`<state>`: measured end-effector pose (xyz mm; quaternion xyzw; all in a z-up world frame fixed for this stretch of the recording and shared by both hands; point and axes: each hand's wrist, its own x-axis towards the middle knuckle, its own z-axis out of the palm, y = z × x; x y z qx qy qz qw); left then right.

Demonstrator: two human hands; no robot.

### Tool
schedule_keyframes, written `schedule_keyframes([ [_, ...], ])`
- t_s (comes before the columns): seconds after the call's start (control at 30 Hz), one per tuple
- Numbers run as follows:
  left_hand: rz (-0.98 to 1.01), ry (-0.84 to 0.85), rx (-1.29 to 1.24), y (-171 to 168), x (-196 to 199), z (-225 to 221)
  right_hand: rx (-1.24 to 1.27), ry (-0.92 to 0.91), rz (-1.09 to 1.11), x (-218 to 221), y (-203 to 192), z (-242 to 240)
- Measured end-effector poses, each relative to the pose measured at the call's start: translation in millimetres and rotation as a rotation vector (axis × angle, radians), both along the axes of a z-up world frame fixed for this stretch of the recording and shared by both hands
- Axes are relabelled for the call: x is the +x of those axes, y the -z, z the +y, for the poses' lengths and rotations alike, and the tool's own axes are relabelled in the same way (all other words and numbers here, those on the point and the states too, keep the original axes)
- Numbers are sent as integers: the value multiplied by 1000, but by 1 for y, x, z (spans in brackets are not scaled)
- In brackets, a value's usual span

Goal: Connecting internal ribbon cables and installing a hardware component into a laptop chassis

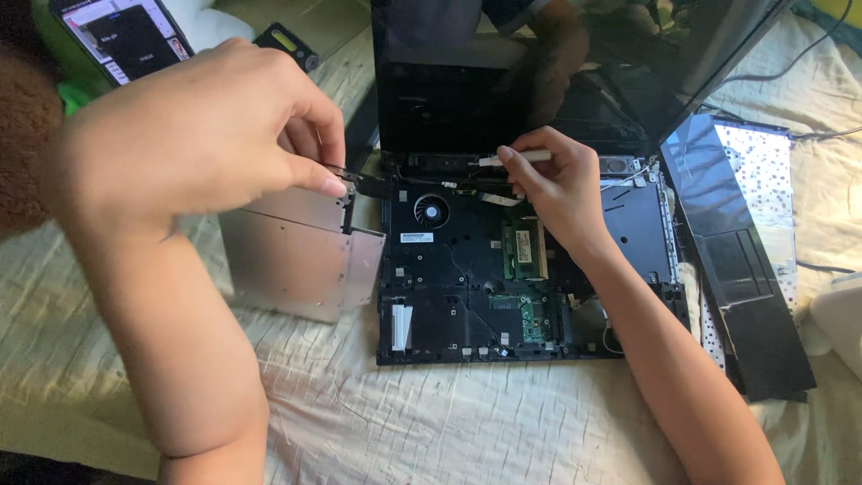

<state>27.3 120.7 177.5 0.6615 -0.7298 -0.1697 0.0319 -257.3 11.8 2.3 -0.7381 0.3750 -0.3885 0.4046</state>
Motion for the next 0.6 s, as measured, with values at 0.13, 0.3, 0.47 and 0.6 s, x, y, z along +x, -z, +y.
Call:
schedule_keyframes([
  [0.13,10,3,-35,-12,-8,15,26,28,8,2,-3,3],
  [0.3,-5,53,-183,-13,-10,27,24,20,-39,1,-2,2],
  [0.47,91,105,-398,-5,-1,48,-2,29,-34,3,-7,5],
  [0.6,267,103,-511,6,-5,47,37,87,-69,3,-11,6],
])
